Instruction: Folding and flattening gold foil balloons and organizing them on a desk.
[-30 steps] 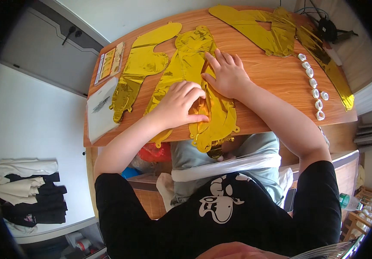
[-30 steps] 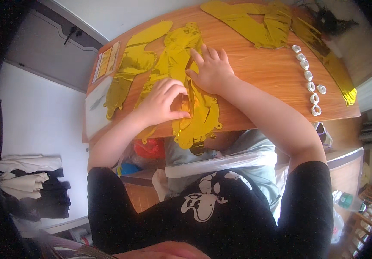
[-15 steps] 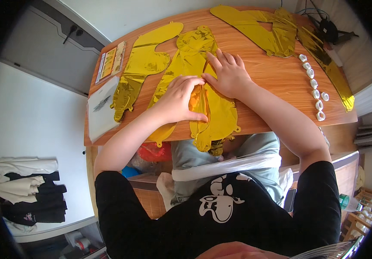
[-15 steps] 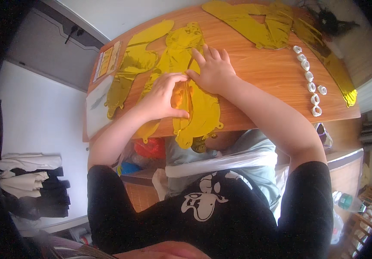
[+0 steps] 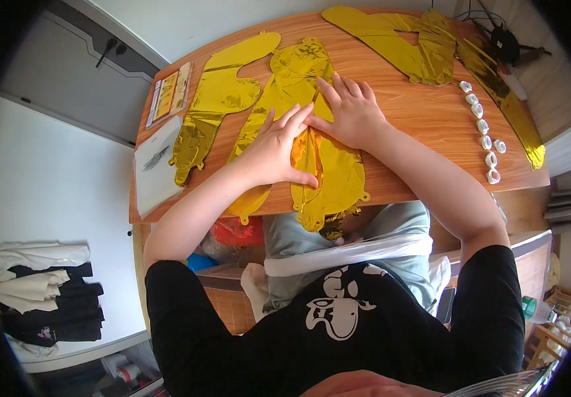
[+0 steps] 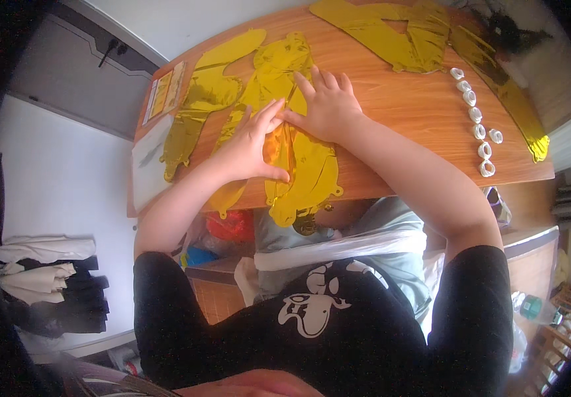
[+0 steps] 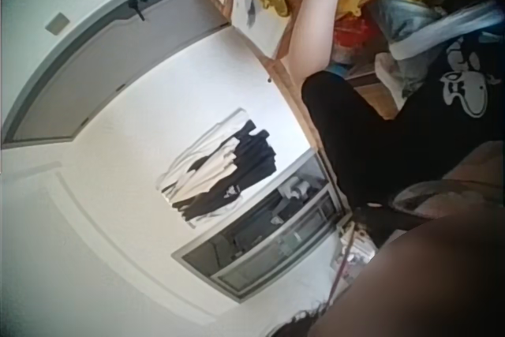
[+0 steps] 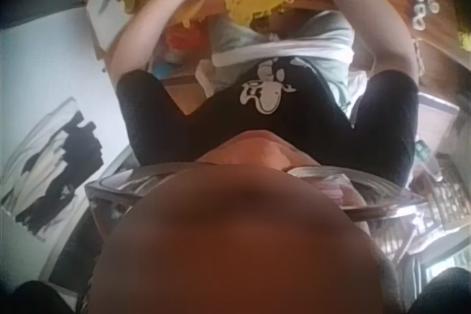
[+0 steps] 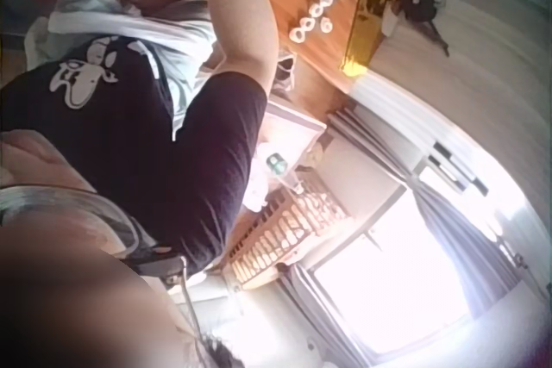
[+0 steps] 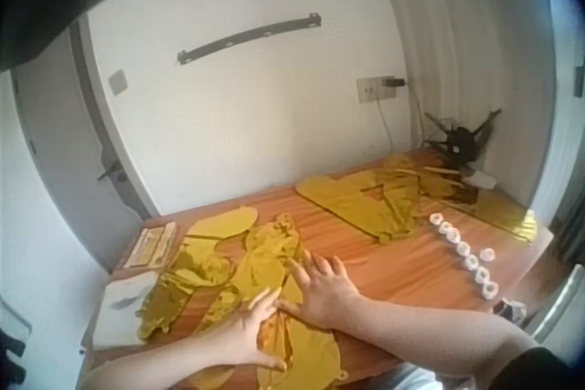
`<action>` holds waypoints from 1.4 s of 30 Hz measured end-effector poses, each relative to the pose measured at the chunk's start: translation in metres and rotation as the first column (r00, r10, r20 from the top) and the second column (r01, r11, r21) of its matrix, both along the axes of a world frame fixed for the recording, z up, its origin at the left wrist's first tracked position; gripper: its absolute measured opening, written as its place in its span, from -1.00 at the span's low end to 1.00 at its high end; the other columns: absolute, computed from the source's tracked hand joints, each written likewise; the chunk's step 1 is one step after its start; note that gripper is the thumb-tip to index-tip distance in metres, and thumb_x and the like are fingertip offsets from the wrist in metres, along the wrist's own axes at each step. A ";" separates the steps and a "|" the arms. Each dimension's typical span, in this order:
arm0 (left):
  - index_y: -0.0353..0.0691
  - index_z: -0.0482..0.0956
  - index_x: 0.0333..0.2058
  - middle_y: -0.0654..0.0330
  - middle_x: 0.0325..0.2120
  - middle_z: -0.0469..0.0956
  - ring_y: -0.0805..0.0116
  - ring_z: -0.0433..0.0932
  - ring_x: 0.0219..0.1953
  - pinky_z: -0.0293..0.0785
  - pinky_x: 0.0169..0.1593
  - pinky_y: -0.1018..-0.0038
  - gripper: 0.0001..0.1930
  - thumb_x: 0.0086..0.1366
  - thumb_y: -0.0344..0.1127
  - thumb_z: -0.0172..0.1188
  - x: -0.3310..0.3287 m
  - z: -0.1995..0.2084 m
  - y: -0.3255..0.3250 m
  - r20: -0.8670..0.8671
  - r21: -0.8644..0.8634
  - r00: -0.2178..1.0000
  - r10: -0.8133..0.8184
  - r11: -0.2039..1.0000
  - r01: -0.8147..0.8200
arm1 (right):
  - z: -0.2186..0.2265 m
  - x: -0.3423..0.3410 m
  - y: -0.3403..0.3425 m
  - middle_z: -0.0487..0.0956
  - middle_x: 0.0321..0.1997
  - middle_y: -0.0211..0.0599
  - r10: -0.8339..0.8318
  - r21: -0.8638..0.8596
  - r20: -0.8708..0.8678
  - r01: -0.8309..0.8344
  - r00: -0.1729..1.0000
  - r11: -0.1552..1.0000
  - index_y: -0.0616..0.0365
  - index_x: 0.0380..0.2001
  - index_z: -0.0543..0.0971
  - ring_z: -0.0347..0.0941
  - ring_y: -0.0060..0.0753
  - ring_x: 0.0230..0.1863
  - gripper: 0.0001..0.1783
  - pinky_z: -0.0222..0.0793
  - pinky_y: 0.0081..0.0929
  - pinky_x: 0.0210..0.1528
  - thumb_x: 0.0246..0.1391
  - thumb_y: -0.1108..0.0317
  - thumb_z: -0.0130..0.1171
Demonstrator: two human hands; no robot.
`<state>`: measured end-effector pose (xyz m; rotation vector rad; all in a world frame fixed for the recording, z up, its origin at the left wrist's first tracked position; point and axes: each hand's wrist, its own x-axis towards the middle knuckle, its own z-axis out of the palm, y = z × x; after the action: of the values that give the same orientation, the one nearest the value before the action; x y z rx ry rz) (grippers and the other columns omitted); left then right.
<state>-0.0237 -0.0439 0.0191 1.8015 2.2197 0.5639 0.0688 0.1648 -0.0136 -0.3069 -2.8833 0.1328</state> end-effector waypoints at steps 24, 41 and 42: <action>-0.10 -0.10 0.50 0.06 0.37 0.34 0.01 0.17 0.48 -0.35 0.52 -0.25 0.36 -0.11 0.44 0.46 -0.010 0.002 -0.006 -0.104 -0.004 0.994 -0.019 1.000 0.019 | 0.002 0.003 -0.002 0.19 0.54 0.12 0.005 -0.001 -0.045 -0.005 0.999 1.000 0.05 0.52 0.12 0.08 0.08 0.55 0.27 -0.11 0.09 0.55 0.00 -0.66 0.04; -0.04 -0.02 0.50 -0.03 0.34 0.34 -0.02 0.18 0.45 -0.39 0.51 -0.29 0.39 -0.22 0.36 0.58 0.000 0.010 -0.005 -0.188 -0.086 0.982 -0.024 0.996 0.008 | 0.006 0.003 -0.001 0.12 0.58 0.09 0.008 0.000 0.026 -0.008 1.000 1.000 0.03 0.55 0.06 0.00 0.03 0.59 0.30 -0.17 0.07 0.56 0.01 -0.72 -0.09; -0.04 -0.02 0.50 -0.03 0.34 0.34 -0.02 0.18 0.45 -0.39 0.51 -0.29 0.39 -0.22 0.36 0.58 0.002 0.011 -0.005 -0.187 -0.087 0.982 -0.024 0.996 0.008 | 0.007 0.003 -0.001 0.11 0.59 0.09 0.005 -0.003 0.039 -0.005 0.999 1.000 0.03 0.55 0.06 -0.01 0.03 0.59 0.29 -0.17 0.07 0.56 0.02 -0.71 -0.08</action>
<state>-0.0221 -0.0488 0.0304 1.8964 2.3076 0.3002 0.0715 0.1636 -0.0067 -0.3057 -2.9232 0.1338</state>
